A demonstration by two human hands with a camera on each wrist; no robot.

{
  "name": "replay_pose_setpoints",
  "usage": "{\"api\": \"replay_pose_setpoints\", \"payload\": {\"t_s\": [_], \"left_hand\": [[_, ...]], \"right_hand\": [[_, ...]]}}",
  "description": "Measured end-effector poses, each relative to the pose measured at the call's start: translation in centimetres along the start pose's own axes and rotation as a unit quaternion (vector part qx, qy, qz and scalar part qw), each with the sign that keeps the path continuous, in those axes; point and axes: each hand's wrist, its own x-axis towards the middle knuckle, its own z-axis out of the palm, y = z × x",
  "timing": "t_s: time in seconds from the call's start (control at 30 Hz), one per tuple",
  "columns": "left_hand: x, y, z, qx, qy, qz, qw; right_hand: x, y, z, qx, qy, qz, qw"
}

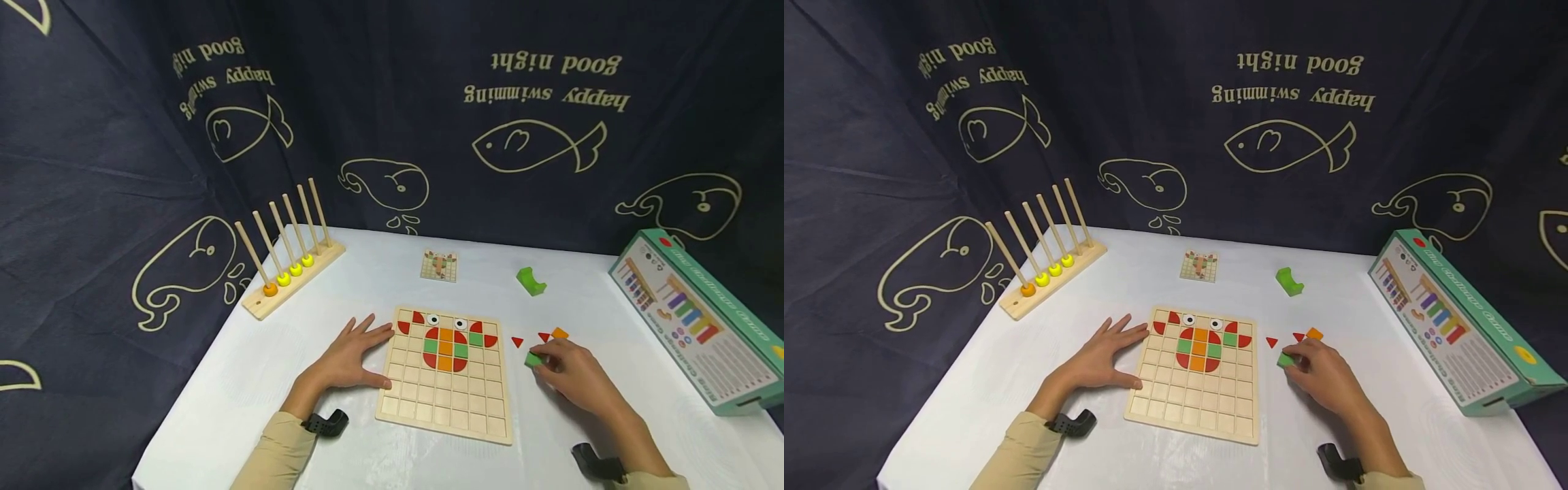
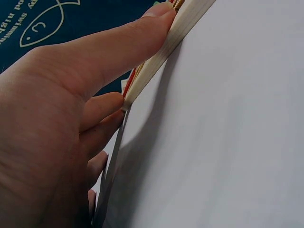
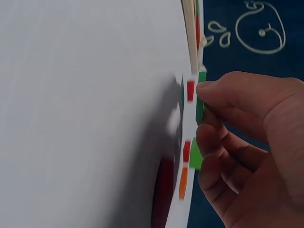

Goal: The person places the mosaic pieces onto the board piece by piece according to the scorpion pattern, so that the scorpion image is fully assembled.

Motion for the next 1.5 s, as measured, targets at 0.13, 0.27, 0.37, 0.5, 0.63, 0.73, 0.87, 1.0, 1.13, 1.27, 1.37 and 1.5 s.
{"api": "replay_pose_setpoints", "payload": {"t_s": [0.13,0.27,0.37,0.5,0.63,0.73,0.87,1.0,1.13,1.27,1.37,1.5], "left_hand": [[0.0,0.0,0.0,-0.001,0.002,0.001,1.0000],[0.0,-0.1,0.0,-0.003,0.001,-0.001,1.0000],[0.0,0.0,0.0,-0.001,-0.001,-0.003,1.0000],[0.0,0.0,0.0,0.000,-0.002,-0.004,1.0000],[-0.1,-0.1,0.1,-0.002,-0.001,-0.003,1.0000],[-0.1,-0.1,0.1,-0.003,-0.001,-0.004,1.0000],[-0.1,0.0,0.0,-0.003,-0.001,-0.005,1.0000],[-0.1,0.0,-0.1,-0.006,-0.001,-0.005,1.0000],[-0.1,0.1,-0.1,-0.005,-0.002,-0.006,1.0000],[-0.1,0.0,0.0,-0.005,-0.001,-0.004,1.0000],[-0.1,0.0,0.0,-0.004,0.001,-0.002,1.0000],[-0.1,0.0,0.0,-0.002,0.002,0.000,1.0000]], "right_hand": [[0.5,-1.1,0.6,0.014,-0.005,-0.017,0.9998],[0.9,-2.0,1.3,0.021,-0.013,-0.029,0.9993],[1.1,-2.8,1.8,0.017,-0.016,-0.041,0.9989],[1.4,-3.8,2.3,0.018,-0.018,-0.057,0.9981],[1.6,-4.7,2.6,0.018,-0.027,-0.060,0.9977],[1.7,-5.2,2.8,0.014,-0.036,-0.060,0.9975],[1.8,-5.9,3.1,0.012,-0.043,-0.070,0.9966],[1.8,-6.5,3.5,0.011,-0.048,-0.076,0.9959],[1.9,-7.0,3.9,0.010,-0.057,-0.067,0.9960],[2.1,-7.6,4.1,0.004,-0.062,-0.067,0.9958],[2.5,-8.1,4.1,0.005,-0.060,-0.077,0.9952],[3.3,-9.1,4.2,0.005,-0.054,-0.097,0.9938]]}}
